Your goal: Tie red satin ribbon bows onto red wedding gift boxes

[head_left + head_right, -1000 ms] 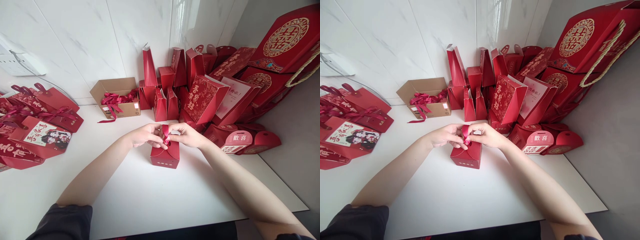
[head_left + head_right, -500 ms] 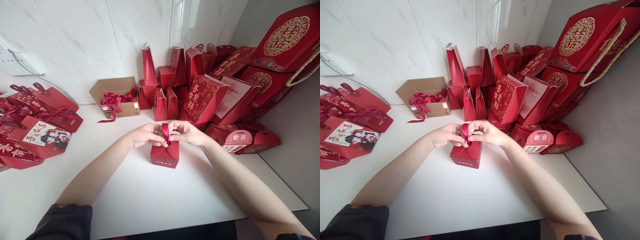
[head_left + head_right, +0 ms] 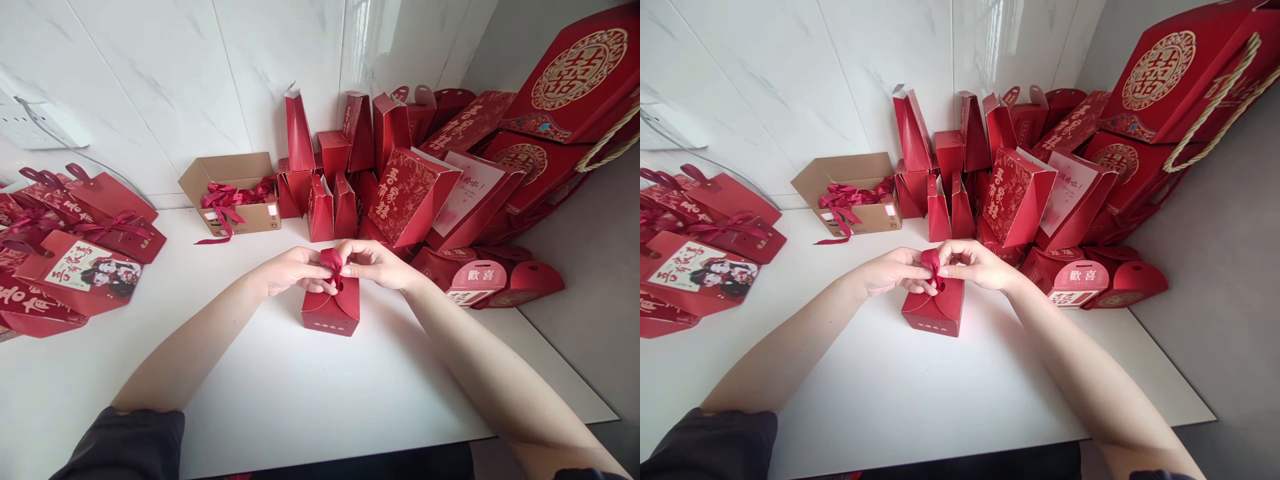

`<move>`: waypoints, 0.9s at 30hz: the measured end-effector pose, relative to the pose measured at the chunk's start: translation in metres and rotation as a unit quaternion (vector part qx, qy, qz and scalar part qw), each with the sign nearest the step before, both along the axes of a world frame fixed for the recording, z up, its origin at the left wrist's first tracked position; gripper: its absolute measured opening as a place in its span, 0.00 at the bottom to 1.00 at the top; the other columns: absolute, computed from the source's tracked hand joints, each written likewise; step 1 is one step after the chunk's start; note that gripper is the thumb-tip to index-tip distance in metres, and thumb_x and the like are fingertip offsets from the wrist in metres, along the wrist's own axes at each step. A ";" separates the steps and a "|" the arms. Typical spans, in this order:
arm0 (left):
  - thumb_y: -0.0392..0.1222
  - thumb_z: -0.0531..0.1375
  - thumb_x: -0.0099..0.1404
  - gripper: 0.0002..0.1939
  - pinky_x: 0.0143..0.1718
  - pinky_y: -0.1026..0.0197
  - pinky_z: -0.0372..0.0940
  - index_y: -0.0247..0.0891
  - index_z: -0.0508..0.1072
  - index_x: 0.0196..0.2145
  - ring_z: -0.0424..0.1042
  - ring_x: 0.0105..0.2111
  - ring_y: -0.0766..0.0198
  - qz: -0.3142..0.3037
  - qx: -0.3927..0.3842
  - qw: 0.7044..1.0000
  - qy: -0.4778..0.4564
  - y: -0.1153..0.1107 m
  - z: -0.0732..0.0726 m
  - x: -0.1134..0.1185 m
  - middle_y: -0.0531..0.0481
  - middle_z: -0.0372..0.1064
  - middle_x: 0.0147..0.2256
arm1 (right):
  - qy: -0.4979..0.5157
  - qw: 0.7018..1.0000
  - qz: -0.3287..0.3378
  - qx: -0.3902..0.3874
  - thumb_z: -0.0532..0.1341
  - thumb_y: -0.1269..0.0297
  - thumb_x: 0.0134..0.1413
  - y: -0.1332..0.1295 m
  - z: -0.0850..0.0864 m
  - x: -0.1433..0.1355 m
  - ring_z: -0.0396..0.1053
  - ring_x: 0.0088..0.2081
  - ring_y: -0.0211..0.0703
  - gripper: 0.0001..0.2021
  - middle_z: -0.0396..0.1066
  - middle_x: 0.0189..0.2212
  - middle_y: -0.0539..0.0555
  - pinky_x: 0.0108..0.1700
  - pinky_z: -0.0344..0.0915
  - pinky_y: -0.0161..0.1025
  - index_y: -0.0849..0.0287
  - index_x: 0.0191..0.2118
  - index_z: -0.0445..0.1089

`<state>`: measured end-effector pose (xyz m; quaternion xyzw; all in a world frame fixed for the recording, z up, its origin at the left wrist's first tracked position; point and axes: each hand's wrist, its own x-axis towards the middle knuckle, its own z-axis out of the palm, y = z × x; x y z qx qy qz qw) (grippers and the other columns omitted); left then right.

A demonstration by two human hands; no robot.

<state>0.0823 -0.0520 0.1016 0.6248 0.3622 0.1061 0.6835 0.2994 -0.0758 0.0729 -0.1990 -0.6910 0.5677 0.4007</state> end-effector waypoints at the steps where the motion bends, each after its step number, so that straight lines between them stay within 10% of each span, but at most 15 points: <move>1: 0.47 0.66 0.60 0.13 0.36 0.66 0.68 0.38 0.77 0.40 0.79 0.38 0.62 0.000 0.000 1.000 -0.002 0.000 0.000 0.000 0.46 0.79 0.37 | 0.003 1.000 0.000 0.009 0.66 0.63 0.56 0.000 0.000 -0.001 0.69 0.36 0.39 0.07 0.71 0.34 0.53 0.41 0.67 0.40 0.61 0.34 0.70; 27: 0.33 0.61 0.60 0.15 0.40 0.63 0.68 0.41 0.69 0.46 0.79 0.39 0.61 -0.029 0.035 0.999 -0.001 -0.008 0.006 0.002 0.52 0.73 0.36 | 0.014 0.999 -0.034 -0.024 0.69 0.62 0.53 0.003 -0.009 -0.002 0.73 0.33 0.39 0.08 0.75 0.30 0.52 0.39 0.70 0.40 0.61 0.32 0.72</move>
